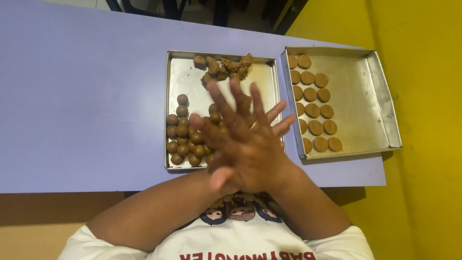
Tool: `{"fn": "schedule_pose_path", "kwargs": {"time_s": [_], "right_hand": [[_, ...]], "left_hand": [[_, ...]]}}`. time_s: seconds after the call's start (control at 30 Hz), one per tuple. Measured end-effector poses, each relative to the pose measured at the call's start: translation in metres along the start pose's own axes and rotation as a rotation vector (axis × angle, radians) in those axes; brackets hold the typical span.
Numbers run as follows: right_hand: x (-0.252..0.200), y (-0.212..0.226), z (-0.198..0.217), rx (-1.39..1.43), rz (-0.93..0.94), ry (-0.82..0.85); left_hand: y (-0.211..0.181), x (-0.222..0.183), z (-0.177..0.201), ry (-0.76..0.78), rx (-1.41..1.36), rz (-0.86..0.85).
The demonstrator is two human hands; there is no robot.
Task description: Rolling small pieces of dough into balls and flattening them into cookie shapes on a baking tray.
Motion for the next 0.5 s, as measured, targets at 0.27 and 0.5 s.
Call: {"fn": "schedule_pose_path", "kwargs": {"time_s": [0.27,0.5], "right_hand": [[-0.006,0.021,-0.005,0.081,0.128,-0.050],[-0.003,-0.028,0.002,0.068,-0.228,-0.050]], "left_hand": [[0.006,0.012,0.020,0.021,-0.204,0.137],[-0.014,0.006,-0.010,-0.142,-0.110,0.210]]}}
Point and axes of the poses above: each hand's wrist, its own x-axis towards the middle knuckle, its own z-axis out of the back of the hand, y = z × x, the point moved 3 cm from there along x, towards the middle knuckle, and after that the axes turned 10 degrees about -z, right-handed, at the moved point
